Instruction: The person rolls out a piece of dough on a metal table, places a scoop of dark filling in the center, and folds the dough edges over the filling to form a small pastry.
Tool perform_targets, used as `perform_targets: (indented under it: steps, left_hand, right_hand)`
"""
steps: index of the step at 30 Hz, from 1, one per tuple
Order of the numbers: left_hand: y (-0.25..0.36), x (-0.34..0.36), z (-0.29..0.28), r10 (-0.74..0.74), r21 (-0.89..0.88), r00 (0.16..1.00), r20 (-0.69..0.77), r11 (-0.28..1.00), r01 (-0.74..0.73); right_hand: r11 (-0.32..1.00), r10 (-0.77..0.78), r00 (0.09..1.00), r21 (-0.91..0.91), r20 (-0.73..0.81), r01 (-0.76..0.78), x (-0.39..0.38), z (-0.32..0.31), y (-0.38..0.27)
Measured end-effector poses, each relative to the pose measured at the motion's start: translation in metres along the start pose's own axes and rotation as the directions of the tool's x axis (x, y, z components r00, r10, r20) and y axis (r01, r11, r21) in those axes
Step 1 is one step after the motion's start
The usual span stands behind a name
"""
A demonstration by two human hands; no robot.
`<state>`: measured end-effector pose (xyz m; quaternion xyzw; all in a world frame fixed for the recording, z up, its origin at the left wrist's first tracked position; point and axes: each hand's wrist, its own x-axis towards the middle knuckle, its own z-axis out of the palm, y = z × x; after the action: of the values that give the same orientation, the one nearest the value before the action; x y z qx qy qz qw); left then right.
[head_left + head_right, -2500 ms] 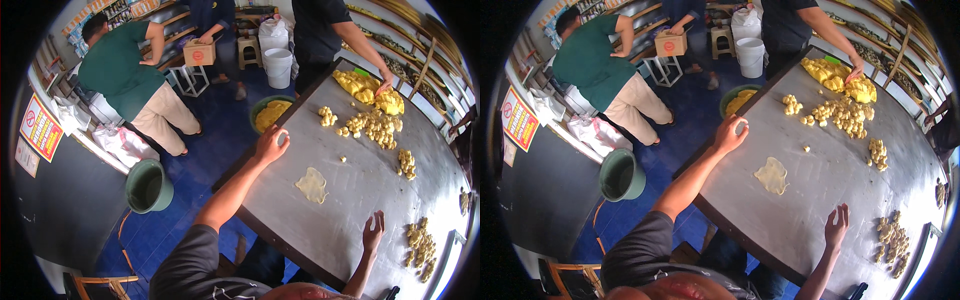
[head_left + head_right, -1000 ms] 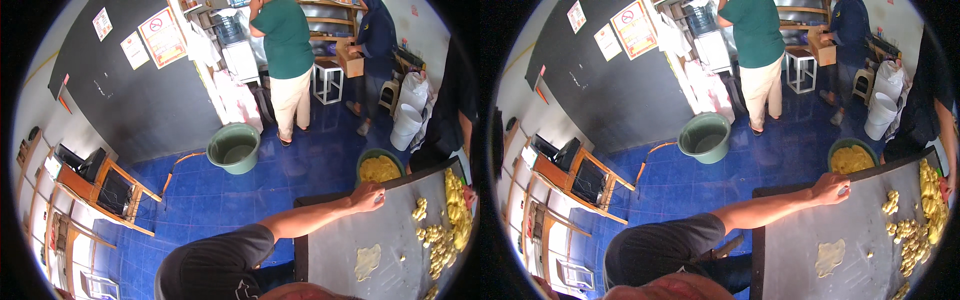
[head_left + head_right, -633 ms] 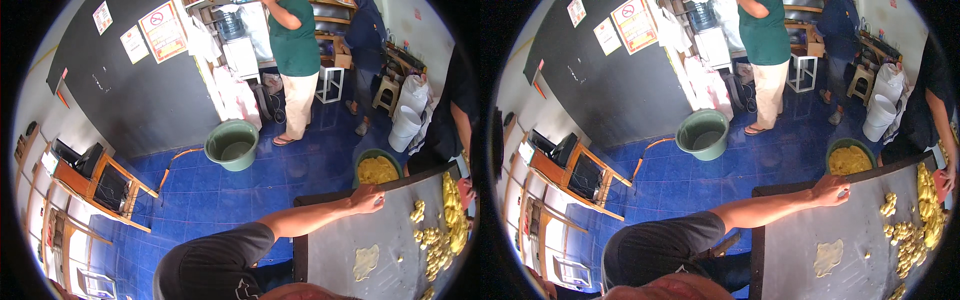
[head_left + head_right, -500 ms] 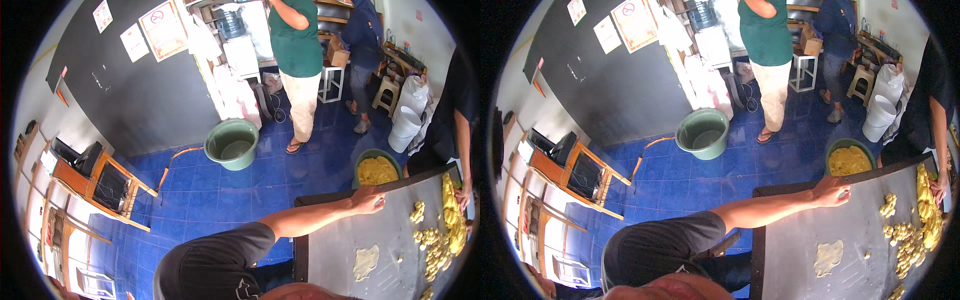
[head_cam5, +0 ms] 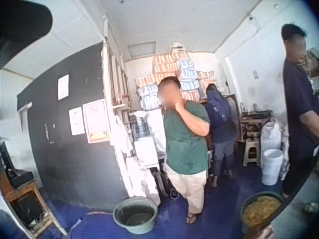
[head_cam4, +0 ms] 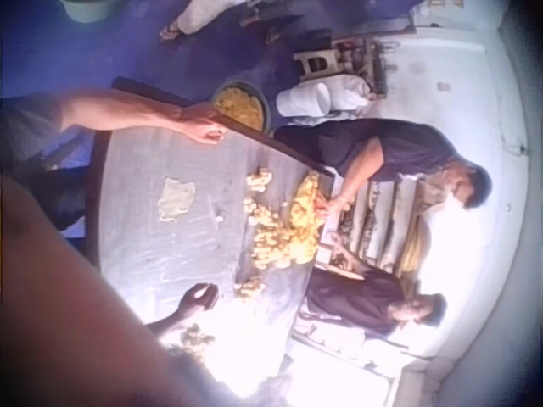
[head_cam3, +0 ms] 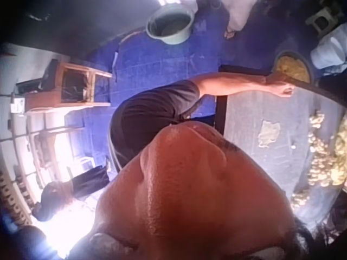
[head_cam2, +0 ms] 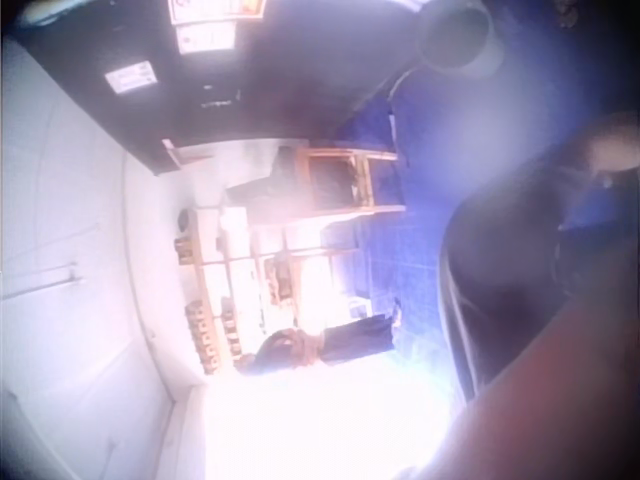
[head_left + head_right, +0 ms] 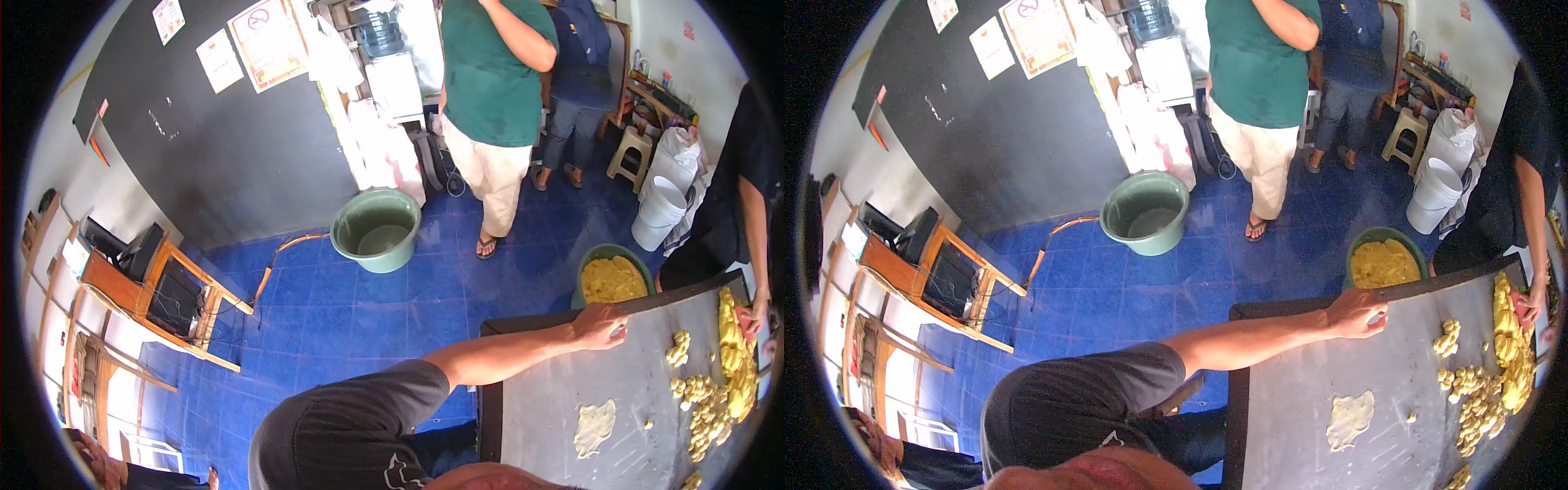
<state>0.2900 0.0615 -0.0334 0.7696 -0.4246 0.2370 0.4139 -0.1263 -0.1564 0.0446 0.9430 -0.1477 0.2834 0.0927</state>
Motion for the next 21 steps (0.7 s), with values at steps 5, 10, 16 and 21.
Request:
perform_targets:
  steps: [5, 10, 16, 21]
  left_hand:
    - [-0.007, -0.01, -0.009, -0.03, -0.004, 0.999, 0.026, 1.0, 0.03]
    - [0.01, 0.016, 0.001, -0.11, -0.075, 0.989, 0.096, 0.99, 0.118]
    - [-0.017, 0.005, 0.001, -0.101, 0.027, 0.993, 0.056, 0.995, 0.1]
    - [-0.002, 0.015, 0.016, 0.064, 0.069, 0.998, 0.027, 0.995, -0.065]
  right_hand:
    - [0.985, -0.158, 0.93, 0.013, -0.333, 0.172, 0.062, 0.009, -0.005]
    - [0.935, 0.351, 0.892, -0.059, 0.284, -0.349, 0.096, 0.024, 0.053]
    - [0.947, 0.29, 0.927, 0.071, 0.237, -0.314, 0.134, 0.094, 0.085]
    - [0.841, 0.374, 0.848, 0.249, 0.375, -0.481, 0.124, 0.084, 0.119]
